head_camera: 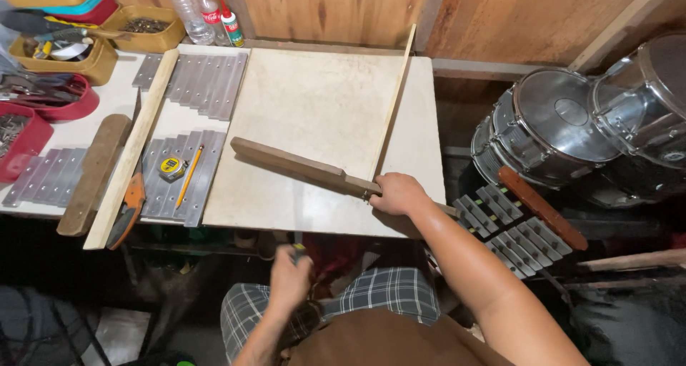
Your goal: Repairing a wooden instrument frame using a screwdriver and inspecting wooden sticks for alignment
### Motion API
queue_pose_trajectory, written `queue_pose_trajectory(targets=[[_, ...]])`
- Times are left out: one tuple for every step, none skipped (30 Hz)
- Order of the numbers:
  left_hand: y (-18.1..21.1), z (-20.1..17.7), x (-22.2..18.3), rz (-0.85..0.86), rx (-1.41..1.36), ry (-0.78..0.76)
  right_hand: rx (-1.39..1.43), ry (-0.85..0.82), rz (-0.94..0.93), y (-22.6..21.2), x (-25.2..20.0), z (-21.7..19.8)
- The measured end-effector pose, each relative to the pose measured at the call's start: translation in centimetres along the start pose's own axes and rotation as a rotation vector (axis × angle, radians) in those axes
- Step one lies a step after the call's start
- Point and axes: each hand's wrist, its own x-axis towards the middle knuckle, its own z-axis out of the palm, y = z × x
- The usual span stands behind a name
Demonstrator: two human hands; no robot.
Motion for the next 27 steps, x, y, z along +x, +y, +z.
queue_pose_trajectory(targets=[[0.8,-0.6,1.3,0.000,0.002,-0.001,0.002,0.000,0.001,0.1,-0.1,0.1],[1.8,-1.1,2.7,0.022,0.008,0.063,0.080,0.042,-0.007,0.4,-0.3,-0.1],[2.8,-1.5,4.1,0.046,0.013,0.128,0.157,0.083,-0.017,0.6,-0.4,-0.2],[4.3,-2.4,5.5,0.049,0.011,0.128,0.156,0.086,-0.016,0.9,-0.3,-0.7],[5.7,-3.2,7.0,0.058,0.014,0.195,0.232,0.070,0.024,1.2,-0.2,-1.1],[7.1,-4.1,8.4,0.066,0.018,0.262,0.311,0.052,0.064,1.5,-0.1,-1.5],[8.9,-4.6,8.5,0.068,0.018,0.262,0.312,0.054,0.064,2.5,1.5,-0.8],[10.7,-5.0,8.7,0.041,-0.046,0.312,0.392,0.098,0.126,3.5,3.0,0.0],[12.5,-5.5,8.9,0.014,-0.111,0.361,0.472,0.143,0.188,4.6,4.6,0.7],[12.4,-5.3,10.4,0.013,-0.111,0.360,0.471,0.142,0.189,3.9,4.2,-0.2],[12.3,-5.2,11.9,-0.016,-0.111,0.375,0.564,0.173,0.277,3.1,3.8,-1.2],[12.3,-5.1,13.5,-0.043,-0.112,0.392,0.657,0.205,0.363,2.3,3.5,-2.2],[12.4,-4.9,13.3,-0.042,-0.113,0.393,0.657,0.206,0.362,1.9,3.6,-2.5],[12.7,-4.8,13.3,-0.056,-0.107,0.383,0.686,0.221,0.377,1.5,3.8,-2.8],[13.0,-4.7,13.3,-0.071,-0.101,0.373,0.716,0.235,0.392,1.1,4.0,-3.2],[13.4,-4.5,12.9,-0.069,-0.099,0.373,0.718,0.236,0.392,2.1,5.9,-2.2],[13.8,-4.2,12.5,-0.078,-0.093,0.362,0.707,0.254,0.386,3.2,7.8,-1.2],[14.1,-4.0,12.0,-0.086,-0.087,0.351,0.697,0.272,0.379,4.2,9.8,-0.2],[14.2,-3.8,12.0,-0.085,-0.085,0.351,0.699,0.273,0.380,3.7,9.7,-0.5],[14.4,-3.5,12.0,-0.073,-0.130,0.342,0.671,0.264,0.369,3.3,9.6,-0.8],[14.5,-3.2,11.9,-0.061,-0.174,0.333,0.643,0.255,0.357,2.9,9.4,-1.1],[14.6,-3.4,12.2,-0.060,-0.173,0.333,0.645,0.256,0.357,2.9,9.6,-1.0],[14.6,-3.5,12.5,-0.062,-0.148,0.283,0.661,0.273,0.359,3.0,9.8,-0.8],[14.5,-3.7,12.6,-0.067,-0.121,0.232,0.677,0.287,0.363,3.0,9.9,-0.5],[14.8,-3.4,12.8,-0.067,-0.118,0.231,0.680,0.285,0.364,3.0,9.9,-0.5],[15.0,-3.2,12.8,-0.073,-0.111,0.198,0.674,0.300,0.355,3.0,9.8,-0.5],[15.2,-2.9,12.9,-0.079,-0.104,0.164,0.667,0.315,0.346,3.0,9.8,-0.4]])
